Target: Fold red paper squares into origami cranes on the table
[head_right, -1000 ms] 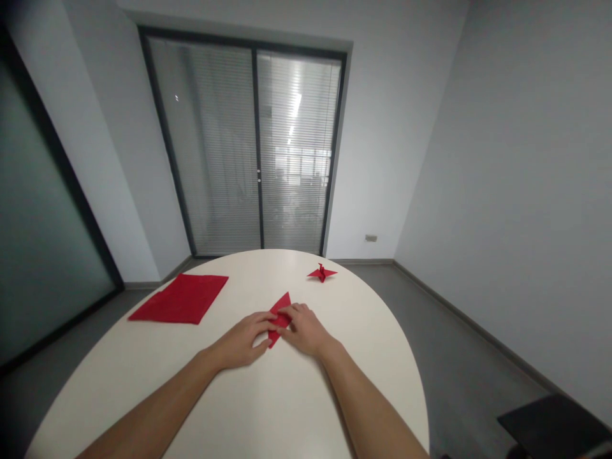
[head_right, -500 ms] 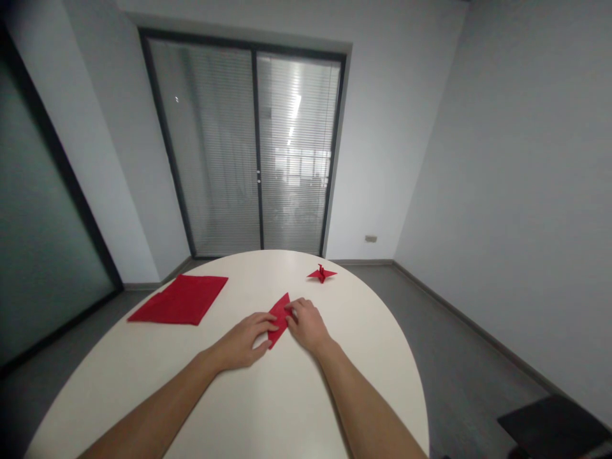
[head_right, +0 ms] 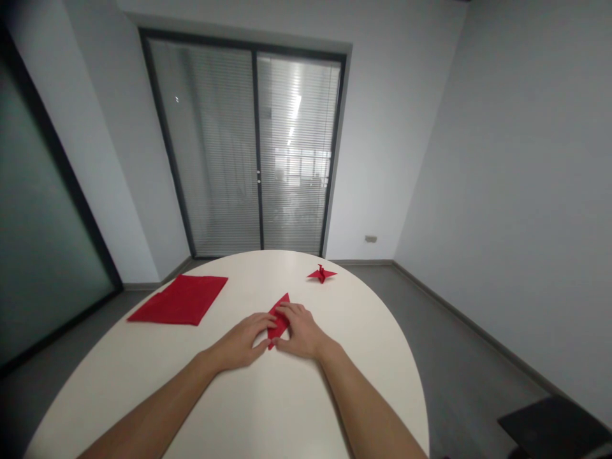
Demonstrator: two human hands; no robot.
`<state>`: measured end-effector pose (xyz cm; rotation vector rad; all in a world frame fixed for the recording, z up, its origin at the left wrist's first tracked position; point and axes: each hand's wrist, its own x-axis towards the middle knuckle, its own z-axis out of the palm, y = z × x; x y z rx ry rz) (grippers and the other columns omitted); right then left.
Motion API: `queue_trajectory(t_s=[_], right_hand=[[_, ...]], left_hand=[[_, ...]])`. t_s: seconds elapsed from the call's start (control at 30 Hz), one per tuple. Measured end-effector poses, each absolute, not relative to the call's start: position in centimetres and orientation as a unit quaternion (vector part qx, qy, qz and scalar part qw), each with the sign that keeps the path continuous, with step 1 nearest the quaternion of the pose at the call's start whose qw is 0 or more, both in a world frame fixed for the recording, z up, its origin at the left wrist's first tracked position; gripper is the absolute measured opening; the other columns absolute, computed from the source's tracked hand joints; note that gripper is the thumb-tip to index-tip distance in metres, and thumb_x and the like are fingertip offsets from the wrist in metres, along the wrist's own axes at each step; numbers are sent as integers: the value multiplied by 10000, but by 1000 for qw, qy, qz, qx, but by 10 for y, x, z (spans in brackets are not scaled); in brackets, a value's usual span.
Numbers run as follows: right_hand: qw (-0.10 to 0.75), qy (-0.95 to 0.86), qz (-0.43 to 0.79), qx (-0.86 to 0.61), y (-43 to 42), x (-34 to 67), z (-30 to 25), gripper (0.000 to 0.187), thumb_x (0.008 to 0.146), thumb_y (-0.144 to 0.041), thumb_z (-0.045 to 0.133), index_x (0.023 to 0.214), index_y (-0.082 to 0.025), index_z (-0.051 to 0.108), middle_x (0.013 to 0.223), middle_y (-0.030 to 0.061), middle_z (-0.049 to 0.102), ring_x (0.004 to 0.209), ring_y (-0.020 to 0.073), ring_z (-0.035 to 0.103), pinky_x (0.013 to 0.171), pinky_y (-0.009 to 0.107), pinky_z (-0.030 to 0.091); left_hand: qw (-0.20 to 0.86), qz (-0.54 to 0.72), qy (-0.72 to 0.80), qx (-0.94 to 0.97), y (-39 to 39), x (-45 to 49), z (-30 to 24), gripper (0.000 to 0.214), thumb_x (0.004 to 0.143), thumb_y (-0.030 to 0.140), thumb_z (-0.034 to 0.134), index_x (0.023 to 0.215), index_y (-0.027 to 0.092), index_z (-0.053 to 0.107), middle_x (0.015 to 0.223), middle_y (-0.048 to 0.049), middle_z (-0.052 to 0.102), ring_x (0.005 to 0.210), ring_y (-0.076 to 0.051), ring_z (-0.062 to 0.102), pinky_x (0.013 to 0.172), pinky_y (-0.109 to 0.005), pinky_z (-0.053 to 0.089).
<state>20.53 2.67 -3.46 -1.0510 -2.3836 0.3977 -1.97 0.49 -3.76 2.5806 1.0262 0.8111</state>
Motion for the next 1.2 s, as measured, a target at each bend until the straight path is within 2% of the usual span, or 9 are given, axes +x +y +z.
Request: queue_trajectory(t_s=[0.1,0.17,0.33,0.53,0.7,0.8,0.9,1.03,1.2], right_hand=[[243,-879,150,-381,26,206,-33,755,739,-455,763,1394,-180,506,1456,166,492,1335,338,430,1104,505,327],[246,-882,148,-375,25,206,-31,721,728,-405,768,1372,-190,526,1397,147,553,1278,329,480,1077,489,354],[269,-879,135,-369,24,202,-24,388,816,-224,634,1203,-211,656,1118,74,709,1027,247,606,948,383,430],[284,-856,148,-405,23,200,-21,287,894,-304,593,1149,-200,673,1022,74,701,901,208,620,820,312,455],[284,-844,158,-426,22,199,-19,225,887,-283,581,1080,-202,664,979,53,673,823,181,602,756,281,438],[282,-836,157,-444,22,199,-19,179,842,-215,578,1007,-200,646,925,35,669,775,171,585,711,272,421],[280,-835,162,-445,23,200,-20,239,789,-155,566,1013,-208,634,918,23,674,758,167,582,702,270,419],[275,-838,165,-441,24,202,-21,336,727,-105,557,1029,-212,656,977,32,690,815,182,604,742,278,435],[274,-843,165,-432,25,203,-22,222,722,-87,538,858,-206,666,918,24,678,774,164,596,721,264,431]], left_hand=[[124,275,354,885,5,-20,-36,348,860,222,610,1208,224,612,1316,-94,616,1244,-247,542,1100,-439,427],[126,270,357,885,4,-21,-35,381,845,225,623,1226,227,606,1323,-97,611,1247,-254,540,1100,-447,427],[123,261,354,889,0,-20,-29,452,806,223,653,1253,221,588,1316,-104,606,1234,-267,539,1091,-453,432],[103,280,345,890,2,-18,-34,401,902,264,582,1300,237,554,1347,-88,593,1242,-248,529,1089,-439,431],[86,303,382,869,10,-18,-48,514,966,320,509,1464,248,405,1452,-108,520,1301,-272,501,1105,-491,410],[85,315,400,856,12,-18,-52,621,966,339,516,1532,232,283,1430,-138,528,1279,-288,514,1076,-511,427],[98,318,408,850,11,-18,-54,684,961,337,528,1556,222,211,1383,-145,555,1247,-283,535,1060,-507,435],[98,321,423,842,11,-17,-55,684,939,309,545,1542,197,242,1350,-156,565,1227,-284,543,1060,-506,429],[99,339,417,837,10,-14,-48,531,926,260,540,1438,206,410,1291,-131,596,1190,-269,557,1043,-475,439]])
